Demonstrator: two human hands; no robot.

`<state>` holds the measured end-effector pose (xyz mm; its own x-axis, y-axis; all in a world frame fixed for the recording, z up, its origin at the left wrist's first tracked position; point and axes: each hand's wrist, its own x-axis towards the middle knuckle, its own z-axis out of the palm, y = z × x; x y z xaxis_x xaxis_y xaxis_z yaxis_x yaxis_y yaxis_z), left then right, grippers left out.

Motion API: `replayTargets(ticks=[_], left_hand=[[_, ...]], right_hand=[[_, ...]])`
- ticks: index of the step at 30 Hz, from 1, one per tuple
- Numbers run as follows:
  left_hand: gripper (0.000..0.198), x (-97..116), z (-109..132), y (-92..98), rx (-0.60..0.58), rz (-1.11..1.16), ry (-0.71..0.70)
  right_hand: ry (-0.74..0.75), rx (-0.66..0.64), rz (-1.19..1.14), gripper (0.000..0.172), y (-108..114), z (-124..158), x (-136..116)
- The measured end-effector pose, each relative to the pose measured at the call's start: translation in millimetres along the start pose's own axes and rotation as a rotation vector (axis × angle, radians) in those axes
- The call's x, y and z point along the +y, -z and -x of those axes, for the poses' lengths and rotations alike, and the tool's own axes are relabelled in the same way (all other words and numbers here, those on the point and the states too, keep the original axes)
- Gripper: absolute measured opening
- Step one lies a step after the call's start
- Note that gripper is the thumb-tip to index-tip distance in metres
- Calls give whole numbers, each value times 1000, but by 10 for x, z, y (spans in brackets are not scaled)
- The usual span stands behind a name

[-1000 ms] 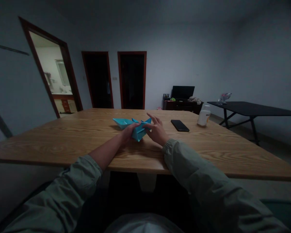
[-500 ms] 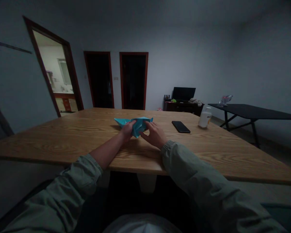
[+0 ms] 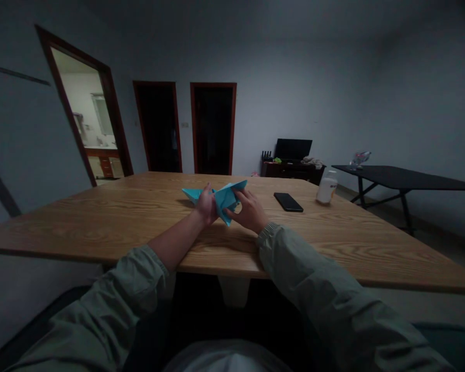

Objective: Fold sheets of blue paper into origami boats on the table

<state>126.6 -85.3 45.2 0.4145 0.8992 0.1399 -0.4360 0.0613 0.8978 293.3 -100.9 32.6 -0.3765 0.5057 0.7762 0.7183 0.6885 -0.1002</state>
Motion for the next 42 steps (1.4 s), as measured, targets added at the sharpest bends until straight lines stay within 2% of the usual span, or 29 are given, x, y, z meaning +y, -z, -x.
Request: replayTargets(ticks=[3,9,16,26,30,36,42], left_hand=[[66,-29,-32,-9,8,-1,12],[48,-71,-64,26,110,39,-11],[50,-28,-15,-55,13,39,-30],[48,-50,-35,-100,-12,90,-103],[50,-27,-28,-62,5,61,-80],[47,-7,-28,4,94,99,-52],[43,15,-34,39,78,168,-56]], right_hand=[[43,-26,-13,64,-3,4,19],[65,-34,-7,56,-23,-6,16],[16,-76,-112,44,-42,5,31],[73,-197,56,34,-7,4,-111],[74,-183,15,39,10,-4,-122],[125,-173,-44,44,-2,-13,-109],[133,-129,-60,42,-11,-33,-107]])
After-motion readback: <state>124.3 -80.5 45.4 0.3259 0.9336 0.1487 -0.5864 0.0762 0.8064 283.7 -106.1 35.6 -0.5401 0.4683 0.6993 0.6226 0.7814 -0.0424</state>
